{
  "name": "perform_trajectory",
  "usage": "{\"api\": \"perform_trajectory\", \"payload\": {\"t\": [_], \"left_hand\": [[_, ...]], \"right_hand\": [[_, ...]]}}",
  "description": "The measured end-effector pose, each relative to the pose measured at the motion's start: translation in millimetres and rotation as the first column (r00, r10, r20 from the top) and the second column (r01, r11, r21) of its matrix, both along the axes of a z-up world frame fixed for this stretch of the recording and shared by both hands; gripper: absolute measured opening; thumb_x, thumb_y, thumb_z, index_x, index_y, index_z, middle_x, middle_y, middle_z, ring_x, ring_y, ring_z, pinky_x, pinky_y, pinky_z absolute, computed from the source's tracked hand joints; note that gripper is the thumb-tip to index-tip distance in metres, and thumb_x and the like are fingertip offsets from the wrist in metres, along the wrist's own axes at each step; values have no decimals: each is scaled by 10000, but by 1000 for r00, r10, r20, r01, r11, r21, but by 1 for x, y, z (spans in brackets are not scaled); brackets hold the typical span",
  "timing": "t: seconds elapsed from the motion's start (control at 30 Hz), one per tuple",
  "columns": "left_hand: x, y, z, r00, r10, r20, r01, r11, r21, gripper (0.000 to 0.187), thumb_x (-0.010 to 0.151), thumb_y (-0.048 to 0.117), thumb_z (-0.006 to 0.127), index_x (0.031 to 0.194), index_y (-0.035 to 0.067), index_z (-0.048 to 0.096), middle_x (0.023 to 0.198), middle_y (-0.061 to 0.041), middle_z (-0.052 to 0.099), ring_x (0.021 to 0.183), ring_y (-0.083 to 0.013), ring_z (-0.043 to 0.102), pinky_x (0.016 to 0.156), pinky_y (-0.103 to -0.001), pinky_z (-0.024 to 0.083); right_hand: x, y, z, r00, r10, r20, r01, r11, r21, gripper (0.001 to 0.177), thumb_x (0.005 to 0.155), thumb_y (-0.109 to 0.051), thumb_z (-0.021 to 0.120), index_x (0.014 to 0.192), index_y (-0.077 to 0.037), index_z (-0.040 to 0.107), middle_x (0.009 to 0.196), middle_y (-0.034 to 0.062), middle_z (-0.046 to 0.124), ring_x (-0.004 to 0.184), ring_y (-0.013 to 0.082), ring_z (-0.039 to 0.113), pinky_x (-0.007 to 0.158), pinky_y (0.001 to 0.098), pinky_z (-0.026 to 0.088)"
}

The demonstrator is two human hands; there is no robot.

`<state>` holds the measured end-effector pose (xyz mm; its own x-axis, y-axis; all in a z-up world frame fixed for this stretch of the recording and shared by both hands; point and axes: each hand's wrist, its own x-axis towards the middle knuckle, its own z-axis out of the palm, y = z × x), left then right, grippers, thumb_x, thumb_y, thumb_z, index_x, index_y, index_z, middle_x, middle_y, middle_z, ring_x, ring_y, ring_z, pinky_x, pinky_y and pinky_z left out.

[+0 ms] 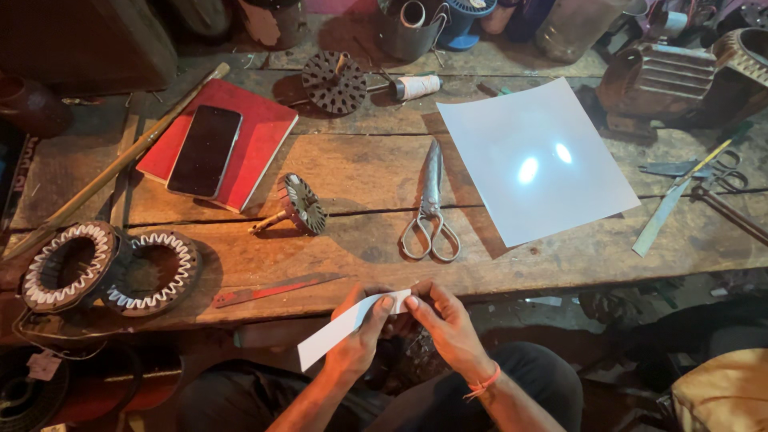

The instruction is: The person cuts a white paper strip into small rectangular pieces using scissors. They repeatedly fold the strip, cut off a small piece, and place it on the table. The process is repeated multiple times throughout the clip.

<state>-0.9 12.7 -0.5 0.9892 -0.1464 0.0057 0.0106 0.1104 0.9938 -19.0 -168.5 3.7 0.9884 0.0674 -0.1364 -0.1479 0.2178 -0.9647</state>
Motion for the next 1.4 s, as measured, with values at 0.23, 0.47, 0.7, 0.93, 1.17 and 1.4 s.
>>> {"api": "perform_trajectory", "payload": {"t": [0.23,0.47,0.7,0.93,1.17,1.4], "left_hand": [[1,-3,-4,999,-37,-12,37,999,1,232,958,216,689,1070,14,670,915,-63,738,812,-91,687,720,-258,589],[2,-2,-6,982,-53,-183,1,963,-270,236,942,159,670,1064,-35,613,876,-119,725,740,-155,707,656,-311,607],[0,-4,-9,979,-45,-200,-19,950,-310,240,950,132,688,1073,-56,604,896,-151,731,739,-159,699,650,-298,598],[0,-9,-15,972,-44,-229,-40,935,-353,248,944,126,684,1085,-52,585,895,-145,734,737,-155,708,649,-295,600],[-3,-11,-16,965,-35,-260,-61,934,-352,245,944,131,685,1100,-33,591,872,-126,712,698,-144,678,638,-295,596],[-5,-12,-14,974,-8,-224,-56,959,-277,250,948,167,681,1084,-25,600,885,-115,723,728,-128,682,661,-285,587]], "right_hand": [[-1,1,7,1000,-17,-22,17,999,-43,138,996,-137,657,1049,-13,686,952,15,716,884,67,653,788,242,543],[3,-3,13,976,55,-210,5,962,275,202,973,-115,624,1130,6,663,1005,94,724,884,188,690,778,356,591],[4,0,7,976,77,-202,6,925,380,246,958,-69,667,1190,1,624,1059,111,702,888,205,687,765,365,581],[5,-2,5,970,99,-221,-7,924,382,310,946,-71,662,1250,-21,627,1039,109,703,869,206,690,764,351,581],[5,-2,0,975,119,-185,-28,902,432,280,963,-59,675,1236,-19,625,1021,104,697,883,206,685,781,363,578],[5,-2,8,972,79,-221,0,941,338,247,944,-65,666,1183,-11,640,1031,80,707,924,174,683,806,347,566]]}}
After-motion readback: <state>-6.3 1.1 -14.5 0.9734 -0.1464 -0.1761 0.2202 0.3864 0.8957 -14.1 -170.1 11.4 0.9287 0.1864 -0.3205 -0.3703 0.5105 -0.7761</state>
